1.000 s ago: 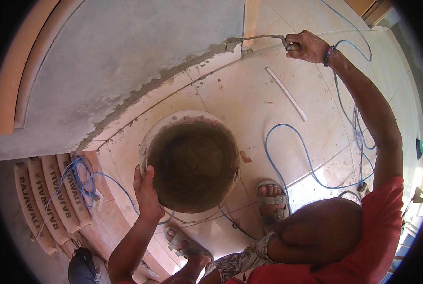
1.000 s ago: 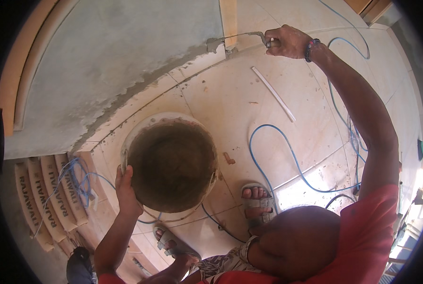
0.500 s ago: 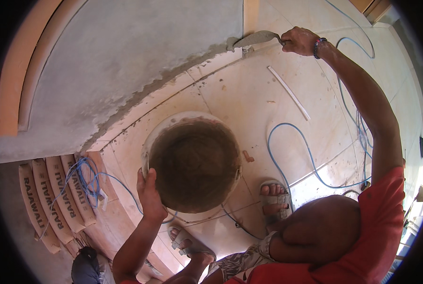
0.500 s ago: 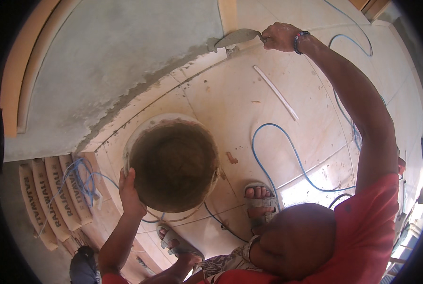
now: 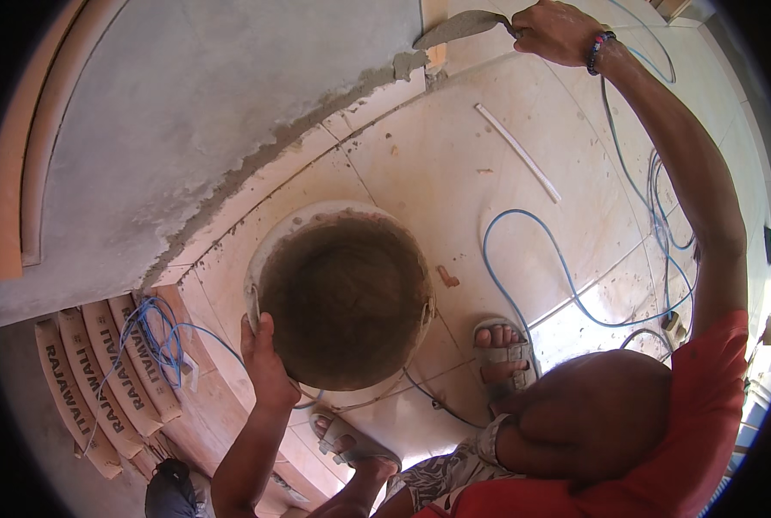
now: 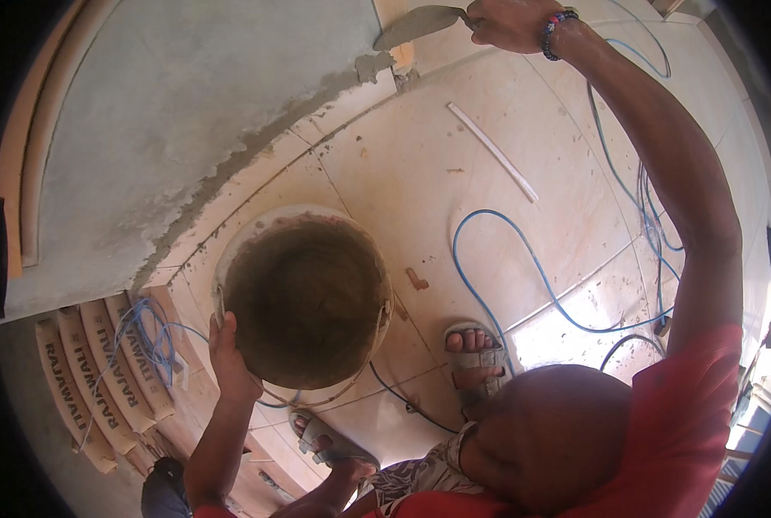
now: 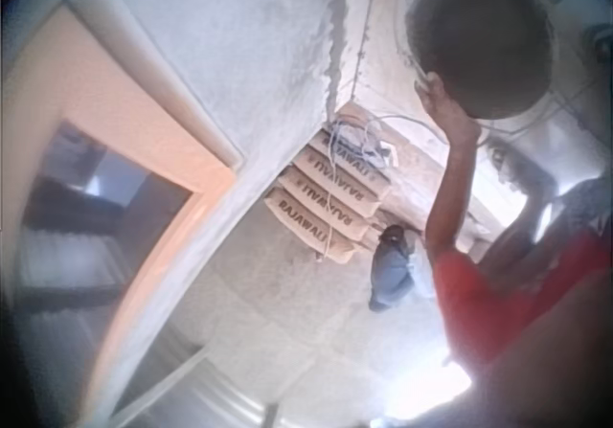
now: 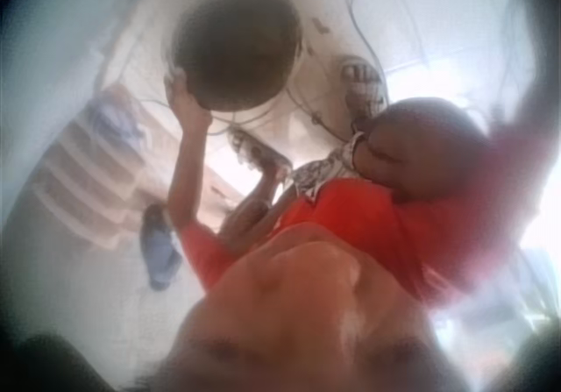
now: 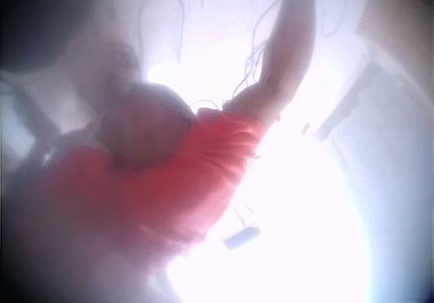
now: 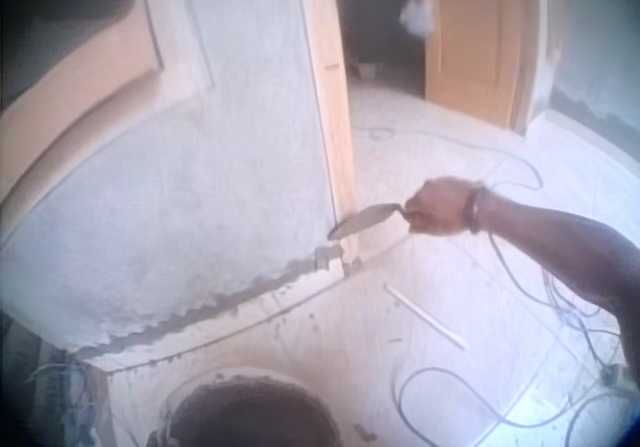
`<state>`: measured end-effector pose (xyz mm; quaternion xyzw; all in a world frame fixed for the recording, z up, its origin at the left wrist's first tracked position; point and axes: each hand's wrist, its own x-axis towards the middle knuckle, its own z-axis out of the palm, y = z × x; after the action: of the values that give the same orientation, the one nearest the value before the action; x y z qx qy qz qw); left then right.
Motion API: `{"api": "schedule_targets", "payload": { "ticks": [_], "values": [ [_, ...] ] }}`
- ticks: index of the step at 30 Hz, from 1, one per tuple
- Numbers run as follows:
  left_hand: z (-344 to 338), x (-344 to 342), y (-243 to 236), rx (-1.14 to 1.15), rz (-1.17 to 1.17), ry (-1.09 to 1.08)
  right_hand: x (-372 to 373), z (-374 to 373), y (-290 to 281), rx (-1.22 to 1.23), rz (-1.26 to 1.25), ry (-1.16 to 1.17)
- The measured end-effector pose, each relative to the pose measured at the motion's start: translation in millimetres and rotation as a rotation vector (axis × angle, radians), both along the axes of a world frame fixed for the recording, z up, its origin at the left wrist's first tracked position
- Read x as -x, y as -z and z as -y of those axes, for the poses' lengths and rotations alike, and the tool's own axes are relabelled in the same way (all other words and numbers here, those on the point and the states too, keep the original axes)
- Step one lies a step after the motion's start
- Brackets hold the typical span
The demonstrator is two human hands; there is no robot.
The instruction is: The person scoops cement from a bucket with a trowel and applies it to the gap between a wall and a wooden window frame. The person repeatedly smooths the cement along the frame's edge and occasionally uses a hand to wipe excess material.
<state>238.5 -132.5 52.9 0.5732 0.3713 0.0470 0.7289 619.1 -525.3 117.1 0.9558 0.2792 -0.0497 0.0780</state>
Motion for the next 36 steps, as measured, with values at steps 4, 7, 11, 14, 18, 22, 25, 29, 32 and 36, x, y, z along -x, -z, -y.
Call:
{"api": "schedule_targets", "payload": {
  "ticks": [4,7,11,14,18,22,25,29,32,36],
  "values": [
    [-6,4,1,-0.025,-0.082,0.021,1,6,14,-0.04,0.034,-0.11],
    [-1,0,-3,-0.015,-0.058,0.039,6,3,38,-0.003,0.145,-0.135],
    [1,-1,0,-0.013,-0.041,-0.015,-2,-13,51,0.094,0.011,-0.077],
    [0,1,5,-0.023,-0.032,-0.045,-15,-29,41,0.049,0.012,-0.036],
    [-5,7,3,-0.04,-0.082,0.042,-18,-26,7,-0.057,-0.042,-0.09],
    [-1,4,-1,-0.063,-0.085,0.055,-4,-18,6,-0.101,-0.013,-0.129],
    [-9,7,5,-0.096,-0.076,0.071,-1,-20,23,0.034,-0.012,-0.178],
    [2,-1,-1,-0.04,-0.058,0.065,-2,-38,46,0.132,-0.054,-0.068],
    [3,-2,-2,-0.027,-0.049,0.057,-11,-50,33,0.101,-0.062,-0.049],
    [2,1,-1,-0.035,-0.065,0.022,-10,-49,9,-0.038,-0.093,-0.078]
  ]
}}
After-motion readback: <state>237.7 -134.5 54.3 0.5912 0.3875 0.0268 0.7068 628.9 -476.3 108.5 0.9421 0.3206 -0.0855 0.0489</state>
